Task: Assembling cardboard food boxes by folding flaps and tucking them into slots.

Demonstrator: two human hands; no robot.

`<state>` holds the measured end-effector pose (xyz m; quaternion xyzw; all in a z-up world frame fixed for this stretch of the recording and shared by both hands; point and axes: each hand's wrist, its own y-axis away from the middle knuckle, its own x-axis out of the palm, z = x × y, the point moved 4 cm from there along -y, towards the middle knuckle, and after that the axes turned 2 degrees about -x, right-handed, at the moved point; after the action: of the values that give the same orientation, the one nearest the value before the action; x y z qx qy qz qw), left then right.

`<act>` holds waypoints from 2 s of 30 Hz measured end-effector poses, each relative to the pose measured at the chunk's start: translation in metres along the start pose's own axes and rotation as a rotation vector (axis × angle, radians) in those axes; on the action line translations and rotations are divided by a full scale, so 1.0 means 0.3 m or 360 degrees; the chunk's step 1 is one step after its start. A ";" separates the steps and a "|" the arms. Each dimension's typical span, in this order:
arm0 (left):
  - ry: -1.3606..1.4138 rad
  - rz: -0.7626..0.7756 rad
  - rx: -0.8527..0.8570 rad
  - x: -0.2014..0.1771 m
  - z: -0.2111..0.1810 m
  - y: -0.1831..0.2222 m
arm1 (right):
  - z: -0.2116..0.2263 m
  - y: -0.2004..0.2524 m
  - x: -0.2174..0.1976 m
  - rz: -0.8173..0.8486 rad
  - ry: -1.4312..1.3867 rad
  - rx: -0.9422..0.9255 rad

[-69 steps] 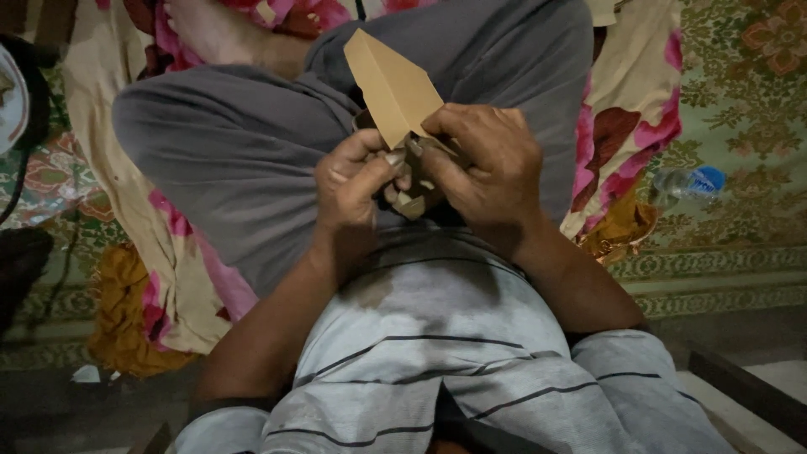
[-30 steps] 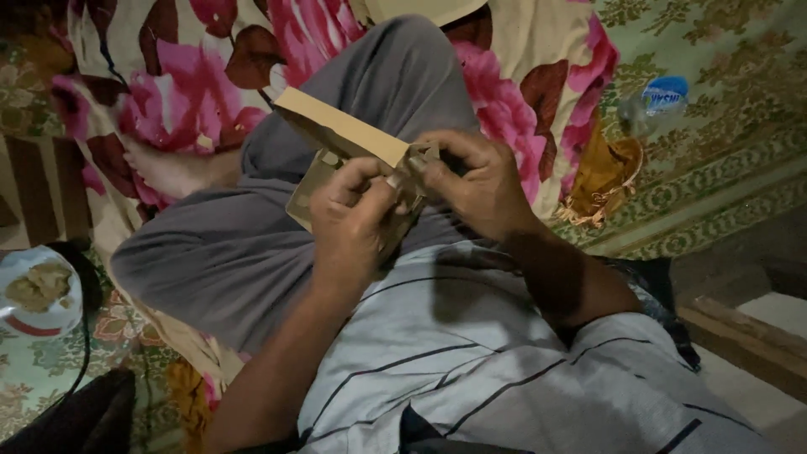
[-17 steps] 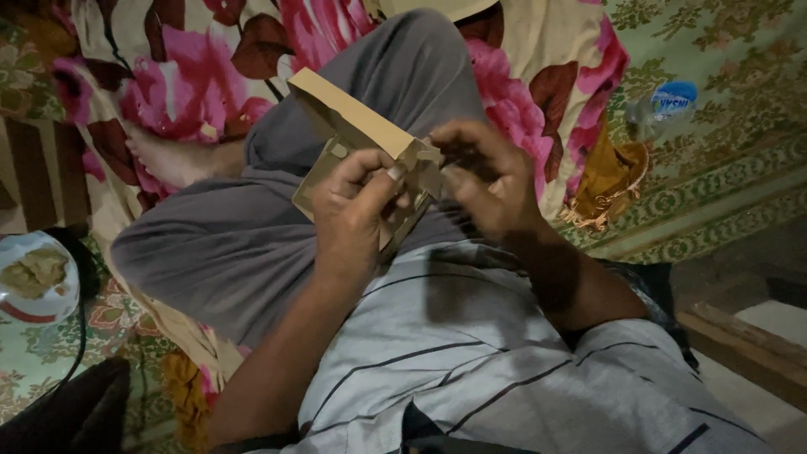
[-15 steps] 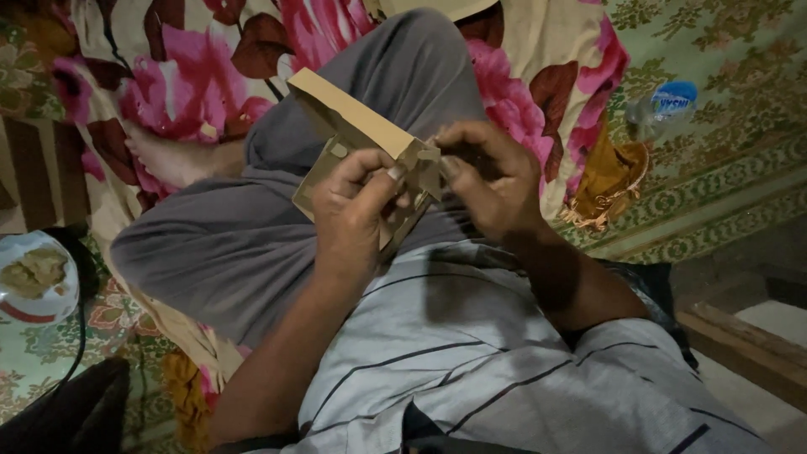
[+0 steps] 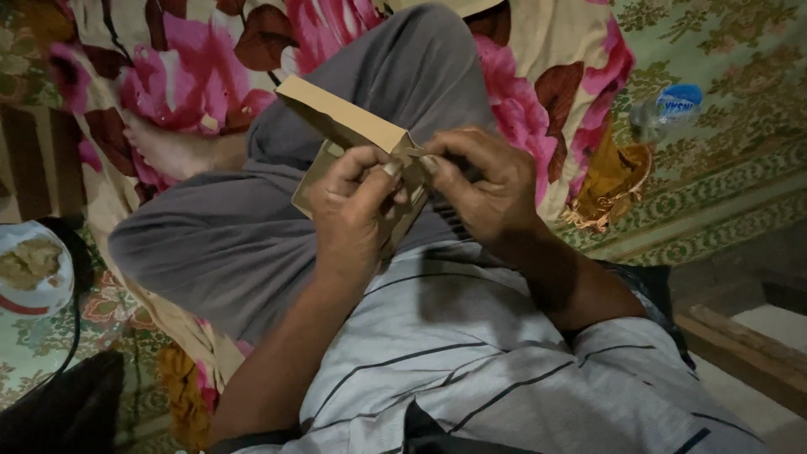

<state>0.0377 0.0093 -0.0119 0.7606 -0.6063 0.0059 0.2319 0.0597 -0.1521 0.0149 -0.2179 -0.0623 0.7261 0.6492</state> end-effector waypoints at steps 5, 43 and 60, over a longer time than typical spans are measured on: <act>0.0015 -0.0050 0.0001 -0.003 0.020 -0.006 | 0.020 -0.015 0.013 0.0030 0.0057 -0.0004; -0.0160 -0.0057 0.0241 -0.033 -0.020 0.015 | 0.071 -0.078 0.012 0.0353 0.0206 -0.0066; -0.0092 -0.0026 0.0217 -0.029 0.002 0.012 | 0.066 -0.091 0.034 0.0509 0.0298 -0.0152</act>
<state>0.0321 0.0164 -0.0136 0.7795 -0.6046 0.0233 0.1621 0.0762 -0.1344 0.0405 -0.3223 -0.0006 0.7928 0.5173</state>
